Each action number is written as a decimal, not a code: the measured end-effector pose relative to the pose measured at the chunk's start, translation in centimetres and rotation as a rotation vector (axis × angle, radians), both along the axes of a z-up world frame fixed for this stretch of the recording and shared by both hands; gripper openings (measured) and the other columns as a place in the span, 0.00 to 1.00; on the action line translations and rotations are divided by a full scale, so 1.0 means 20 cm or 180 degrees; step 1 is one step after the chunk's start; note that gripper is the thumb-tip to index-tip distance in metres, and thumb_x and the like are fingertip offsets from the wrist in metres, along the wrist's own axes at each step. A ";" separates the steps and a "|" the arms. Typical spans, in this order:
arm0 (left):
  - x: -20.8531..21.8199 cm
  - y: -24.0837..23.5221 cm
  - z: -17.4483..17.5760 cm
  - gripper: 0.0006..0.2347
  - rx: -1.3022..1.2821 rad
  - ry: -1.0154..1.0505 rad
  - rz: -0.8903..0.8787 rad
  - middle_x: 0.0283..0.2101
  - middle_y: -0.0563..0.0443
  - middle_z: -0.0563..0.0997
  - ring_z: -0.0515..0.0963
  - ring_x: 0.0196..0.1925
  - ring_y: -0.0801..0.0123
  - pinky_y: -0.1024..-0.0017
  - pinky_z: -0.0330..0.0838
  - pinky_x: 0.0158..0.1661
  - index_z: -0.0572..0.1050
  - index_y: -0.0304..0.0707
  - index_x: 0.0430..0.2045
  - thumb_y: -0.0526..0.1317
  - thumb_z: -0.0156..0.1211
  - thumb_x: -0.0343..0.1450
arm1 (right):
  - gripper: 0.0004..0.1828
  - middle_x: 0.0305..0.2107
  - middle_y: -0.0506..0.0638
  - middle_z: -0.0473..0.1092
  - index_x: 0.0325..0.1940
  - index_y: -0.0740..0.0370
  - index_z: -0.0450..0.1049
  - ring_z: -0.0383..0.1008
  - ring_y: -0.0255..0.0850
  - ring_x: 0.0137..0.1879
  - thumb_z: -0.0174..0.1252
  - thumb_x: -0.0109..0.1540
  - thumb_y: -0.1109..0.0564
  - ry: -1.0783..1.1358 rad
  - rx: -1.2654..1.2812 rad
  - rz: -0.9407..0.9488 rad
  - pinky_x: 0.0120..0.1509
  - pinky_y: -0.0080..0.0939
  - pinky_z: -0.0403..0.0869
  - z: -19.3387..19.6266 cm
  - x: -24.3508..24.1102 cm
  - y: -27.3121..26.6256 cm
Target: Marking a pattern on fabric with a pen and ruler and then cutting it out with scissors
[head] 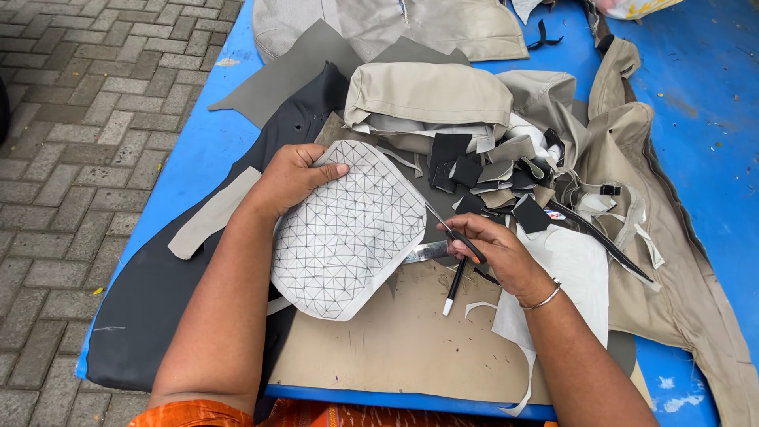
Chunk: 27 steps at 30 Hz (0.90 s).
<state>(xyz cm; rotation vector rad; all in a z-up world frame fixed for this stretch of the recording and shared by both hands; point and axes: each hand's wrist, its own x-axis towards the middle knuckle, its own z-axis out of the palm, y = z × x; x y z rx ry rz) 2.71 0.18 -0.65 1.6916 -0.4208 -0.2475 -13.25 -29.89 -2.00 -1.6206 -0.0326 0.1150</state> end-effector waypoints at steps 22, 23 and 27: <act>-0.01 -0.01 0.02 0.05 -0.0274 0.0224 -0.0029 0.19 0.53 0.79 0.74 0.21 0.78 0.82 0.68 0.26 0.84 0.40 0.30 0.38 0.73 0.66 | 0.21 0.29 0.61 0.72 0.55 0.72 0.74 0.70 0.42 0.39 0.61 0.58 0.61 -0.0197 0.0245 -0.0048 0.46 0.39 0.71 -0.07 0.00 0.01; 0.00 -0.01 0.02 0.05 -0.0288 0.0225 -0.0023 0.19 0.52 0.79 0.75 0.21 0.78 0.82 0.69 0.26 0.84 0.40 0.30 0.38 0.73 0.66 | 0.21 0.29 0.61 0.72 0.55 0.72 0.74 0.70 0.42 0.39 0.61 0.58 0.61 -0.0199 0.0230 -0.0041 0.46 0.39 0.71 -0.06 0.00 0.02; 0.00 -0.01 0.01 0.06 -0.0347 0.0260 0.0007 0.20 0.52 0.80 0.76 0.21 0.78 0.82 0.70 0.26 0.84 0.39 0.30 0.38 0.74 0.65 | 0.21 0.29 0.61 0.72 0.55 0.72 0.73 0.70 0.42 0.39 0.61 0.58 0.61 -0.0225 0.0211 -0.0031 0.47 0.39 0.71 -0.08 0.00 0.01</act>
